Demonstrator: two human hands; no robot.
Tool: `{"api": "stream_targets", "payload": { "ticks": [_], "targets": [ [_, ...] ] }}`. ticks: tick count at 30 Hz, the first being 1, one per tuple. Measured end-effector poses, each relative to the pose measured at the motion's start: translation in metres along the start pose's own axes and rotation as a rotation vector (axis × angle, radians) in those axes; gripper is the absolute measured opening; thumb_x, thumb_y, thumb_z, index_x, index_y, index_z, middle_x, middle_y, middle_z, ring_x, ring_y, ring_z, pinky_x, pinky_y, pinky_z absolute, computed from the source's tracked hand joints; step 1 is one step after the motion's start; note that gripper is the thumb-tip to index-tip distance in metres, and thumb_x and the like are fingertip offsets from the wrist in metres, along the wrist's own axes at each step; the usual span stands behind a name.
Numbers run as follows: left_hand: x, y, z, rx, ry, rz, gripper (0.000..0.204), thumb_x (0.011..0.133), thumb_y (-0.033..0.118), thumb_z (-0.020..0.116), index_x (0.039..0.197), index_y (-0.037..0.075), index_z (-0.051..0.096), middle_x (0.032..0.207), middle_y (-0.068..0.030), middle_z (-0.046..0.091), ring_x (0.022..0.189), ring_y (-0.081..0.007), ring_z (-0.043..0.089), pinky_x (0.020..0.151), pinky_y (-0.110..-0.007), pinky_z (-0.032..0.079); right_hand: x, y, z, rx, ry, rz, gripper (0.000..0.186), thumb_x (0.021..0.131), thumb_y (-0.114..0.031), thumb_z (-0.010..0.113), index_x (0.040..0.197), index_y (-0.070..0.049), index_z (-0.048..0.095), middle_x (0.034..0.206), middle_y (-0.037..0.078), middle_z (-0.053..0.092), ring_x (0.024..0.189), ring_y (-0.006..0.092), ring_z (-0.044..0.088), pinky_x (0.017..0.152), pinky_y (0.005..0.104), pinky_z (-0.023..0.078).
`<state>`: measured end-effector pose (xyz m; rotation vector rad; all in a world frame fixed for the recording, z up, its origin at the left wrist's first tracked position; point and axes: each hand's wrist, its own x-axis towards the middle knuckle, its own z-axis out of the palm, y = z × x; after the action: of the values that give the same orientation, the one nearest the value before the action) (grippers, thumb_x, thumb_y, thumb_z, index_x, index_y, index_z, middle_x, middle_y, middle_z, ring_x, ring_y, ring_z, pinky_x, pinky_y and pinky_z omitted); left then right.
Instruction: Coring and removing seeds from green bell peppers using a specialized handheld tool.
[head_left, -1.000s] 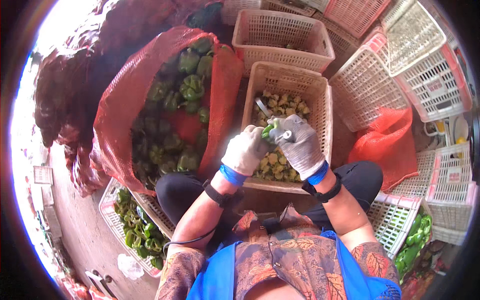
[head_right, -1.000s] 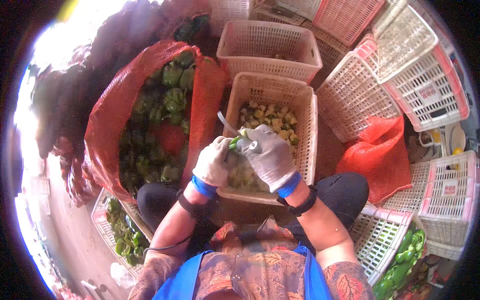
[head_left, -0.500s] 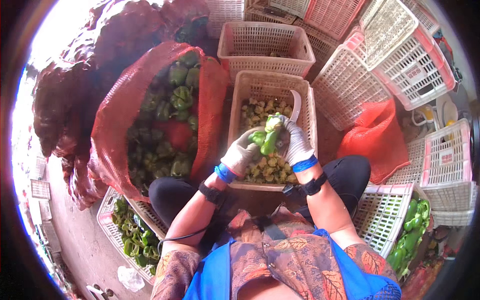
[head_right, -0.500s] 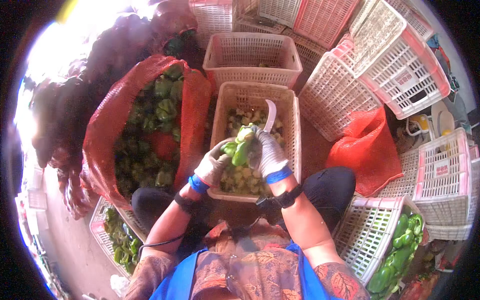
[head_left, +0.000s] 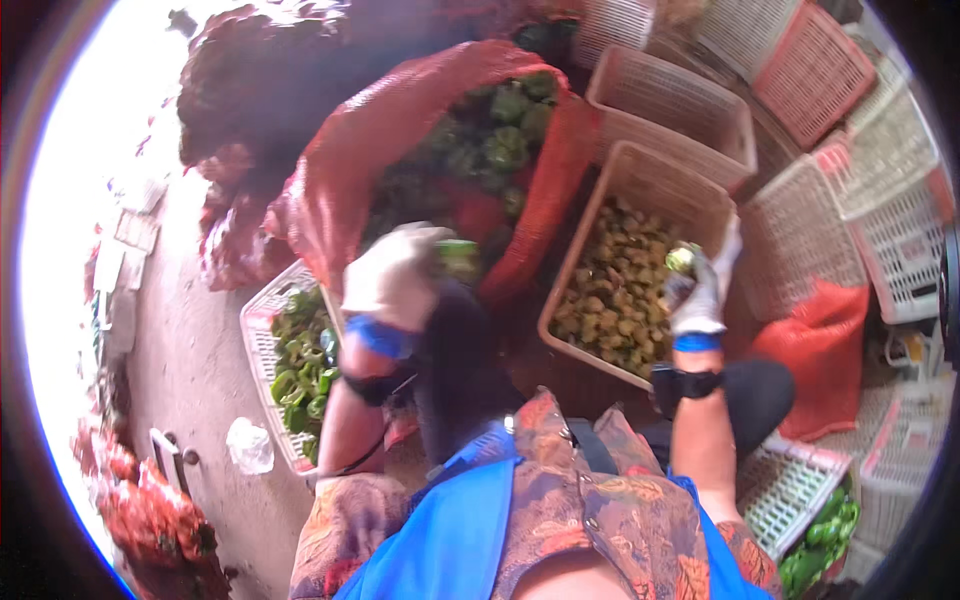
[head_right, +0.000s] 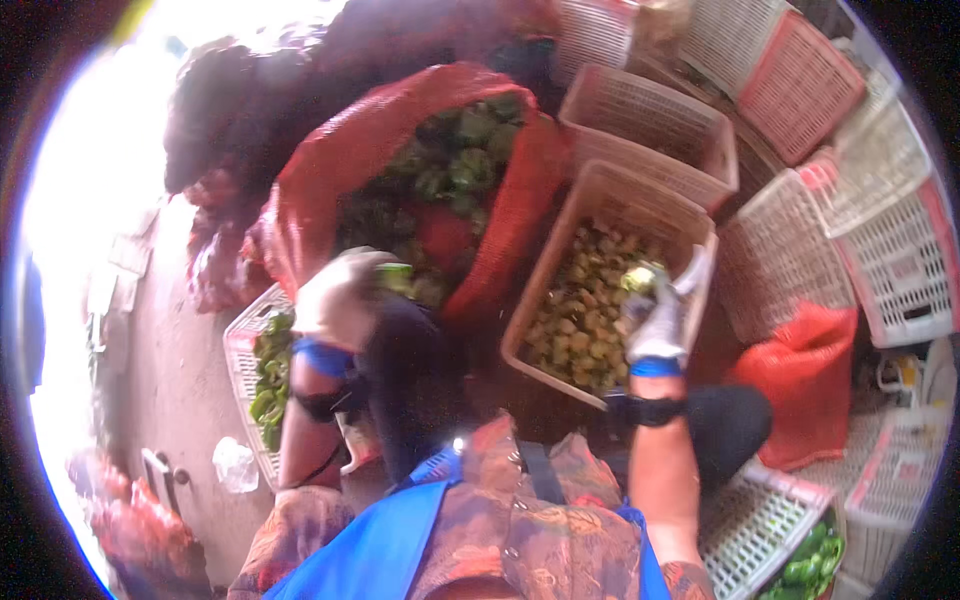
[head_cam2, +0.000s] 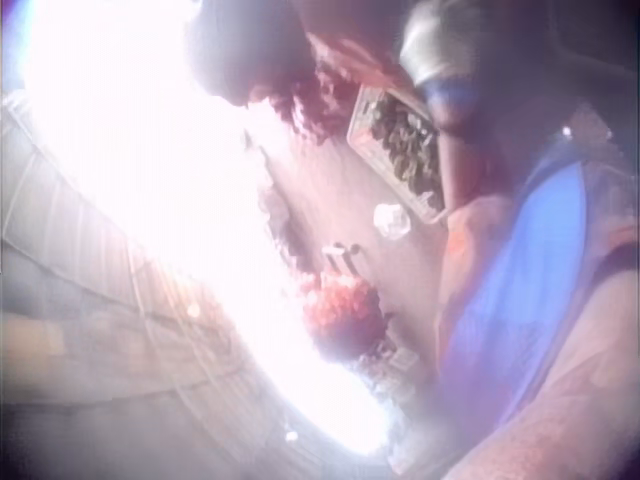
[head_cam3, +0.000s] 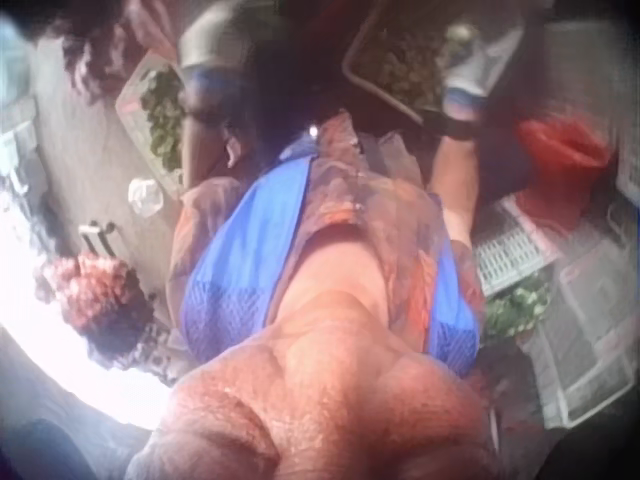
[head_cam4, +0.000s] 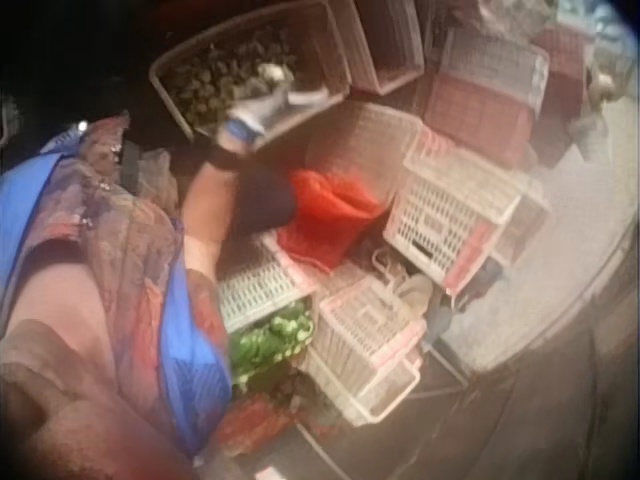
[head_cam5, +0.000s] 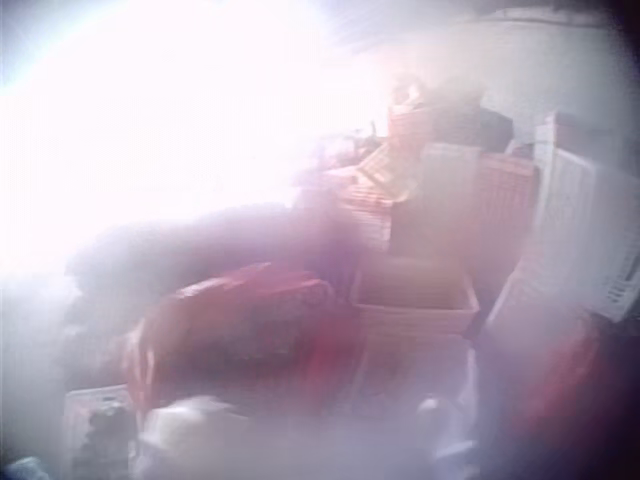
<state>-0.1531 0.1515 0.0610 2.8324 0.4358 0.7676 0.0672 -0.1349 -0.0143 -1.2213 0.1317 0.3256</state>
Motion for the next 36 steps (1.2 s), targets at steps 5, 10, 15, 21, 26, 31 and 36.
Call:
{"api": "stream_targets", "payload": {
  "ticks": [5, 10, 15, 21, 26, 31, 36],
  "targets": [
    [-0.085, -0.152, -0.048, 0.591, -0.556, -0.616, 0.05, 0.081, 0.021, 0.071, 0.128, 0.01, 0.057, 0.11, -0.0174, 0.067, 0.097, -0.0314, 0.066, 0.087, -0.038, 0.053, 0.043, 0.022, -0.069, -1.209, -0.122, 0.178, 0.037, 0.084, -0.02, 0.065, 0.119, -0.007, 0.065, 0.065, 0.0, 0.055, 0.052, 0.0105, 0.051, 0.048, 0.0275, 0.044],
    [0.002, -0.178, 0.084, -0.175, -0.35, -0.328, 0.06, 0.074, 0.021, 0.076, 0.129, 0.007, 0.056, 0.133, -0.0181, 0.054, 0.124, -0.0357, 0.05, 0.106, -0.042, 0.04, 0.037, 0.049, -0.037, -0.887, -0.211, 0.277, 0.052, 0.086, -0.018, 0.066, 0.135, -0.003, 0.053, 0.077, -0.001, 0.06, 0.058, 0.0088, 0.054, 0.051, 0.0246, 0.046],
    [0.135, -0.141, 0.222, 0.295, -0.515, -0.241, 0.073, 0.076, 0.023, 0.072, 0.142, 0.015, 0.042, 0.138, -0.0163, 0.049, 0.115, -0.0372, 0.056, 0.09, -0.045, 0.052, 0.022, 0.067, -0.005, -0.982, -0.342, 0.213, 0.04, 0.088, -0.016, 0.065, 0.126, -0.006, 0.062, 0.076, -0.001, 0.06, 0.065, 0.0076, 0.053, 0.059, 0.0242, 0.045],
    [0.155, -0.16, 0.276, 0.183, -0.656, -0.311, 0.039, 0.095, 0.029, 0.05, 0.13, 0.012, 0.056, 0.124, -0.0193, 0.062, 0.11, -0.0381, 0.061, 0.088, -0.046, 0.051, 0.008, 0.073, -0.048, -0.946, -0.255, 0.324, 0.04, 0.085, -0.015, 0.068, 0.123, -0.005, 0.063, 0.074, 0.0, 0.062, 0.059, 0.0079, 0.053, 0.056, 0.0247, 0.044],
    [0.149, -0.068, 0.15, -0.152, -0.35, -0.41, 0.065, 0.073, 0.021, 0.076, 0.128, 0.004, 0.047, 0.122, -0.0271, 0.053, 0.108, -0.0407, 0.06, 0.091, -0.044, 0.05, 0.0, 0.041, -0.052, -0.727, -0.314, 0.179, 0.055, 0.085, -0.016, 0.065, 0.136, -0.003, 0.052, 0.072, -0.005, 0.051, 0.054, 0.0039, 0.045, 0.048, 0.0215, 0.037],
    [0.103, 0.012, 0.095, -0.651, -0.325, -0.401, 0.066, 0.07, 0.016, 0.073, 0.129, 0.006, 0.047, 0.116, -0.0206, 0.059, 0.105, -0.0302, 0.061, 0.092, -0.038, 0.05, -0.031, -0.013, 0.064, -0.727, -0.482, -0.347, 0.062, 0.088, -0.014, 0.061, 0.146, -0.009, 0.039, 0.084, 0.009, 0.066, 0.069, 0.015, 0.062, 0.068, 0.0312, 0.051],
    [0.076, 0.084, 0.109, -0.558, -0.028, -0.032, 0.073, 0.068, 0.018, 0.083, 0.128, 0.008, 0.044, 0.109, -0.0195, 0.058, 0.106, -0.0346, 0.061, 0.088, -0.043, 0.051, -0.034, -0.019, 0.058, -1.069, -0.382, -0.348, 0.071, 0.086, -0.01, 0.056, 0.15, -0.013, 0.027, 0.087, 0.018, 0.067, 0.075, 0.0379, 0.066, 0.069, 0.0482, 0.051]
  ]
}}
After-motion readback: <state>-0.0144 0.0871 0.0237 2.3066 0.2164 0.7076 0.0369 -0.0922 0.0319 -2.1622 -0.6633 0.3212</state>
